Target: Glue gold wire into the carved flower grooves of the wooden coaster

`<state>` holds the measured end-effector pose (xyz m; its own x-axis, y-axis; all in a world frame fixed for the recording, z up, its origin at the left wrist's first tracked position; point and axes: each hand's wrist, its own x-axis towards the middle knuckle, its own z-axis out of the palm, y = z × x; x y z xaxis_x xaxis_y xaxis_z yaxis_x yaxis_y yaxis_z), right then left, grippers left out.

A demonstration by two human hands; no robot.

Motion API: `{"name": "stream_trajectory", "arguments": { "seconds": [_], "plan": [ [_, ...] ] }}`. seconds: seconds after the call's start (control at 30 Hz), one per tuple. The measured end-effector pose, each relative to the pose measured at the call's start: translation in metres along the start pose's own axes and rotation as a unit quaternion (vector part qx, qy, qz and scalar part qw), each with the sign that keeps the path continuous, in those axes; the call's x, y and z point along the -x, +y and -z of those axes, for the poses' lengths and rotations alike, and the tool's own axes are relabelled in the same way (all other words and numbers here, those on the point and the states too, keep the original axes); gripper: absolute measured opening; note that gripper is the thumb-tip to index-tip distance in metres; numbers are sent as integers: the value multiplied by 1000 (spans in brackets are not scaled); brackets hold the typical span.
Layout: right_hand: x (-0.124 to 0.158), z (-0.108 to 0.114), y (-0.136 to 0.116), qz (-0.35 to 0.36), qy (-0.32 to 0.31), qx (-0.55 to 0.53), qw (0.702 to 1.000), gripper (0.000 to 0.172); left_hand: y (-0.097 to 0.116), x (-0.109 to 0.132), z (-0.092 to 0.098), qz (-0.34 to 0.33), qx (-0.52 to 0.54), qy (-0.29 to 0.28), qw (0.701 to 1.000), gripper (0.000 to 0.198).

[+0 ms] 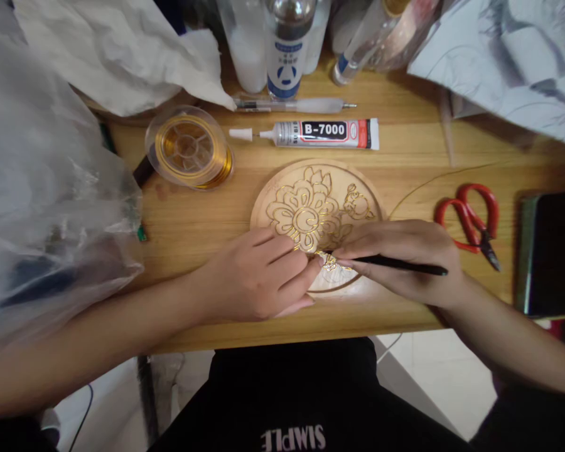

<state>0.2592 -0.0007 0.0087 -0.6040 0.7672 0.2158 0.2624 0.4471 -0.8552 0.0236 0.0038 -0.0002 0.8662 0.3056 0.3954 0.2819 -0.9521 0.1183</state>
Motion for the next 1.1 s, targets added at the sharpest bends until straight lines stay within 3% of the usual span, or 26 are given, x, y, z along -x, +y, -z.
{"name": "stream_trajectory", "arguments": {
  "seconds": [0.6,1.1],
  "plan": [
    [-1,1,-1,-2,6,-2,1000,17,-1,3,-4,-6,-2,3,1000,37],
    [0,1,0,3,9,7,1000,16,1,-2,2,8,-2,-38,999,39]
  ]
}}
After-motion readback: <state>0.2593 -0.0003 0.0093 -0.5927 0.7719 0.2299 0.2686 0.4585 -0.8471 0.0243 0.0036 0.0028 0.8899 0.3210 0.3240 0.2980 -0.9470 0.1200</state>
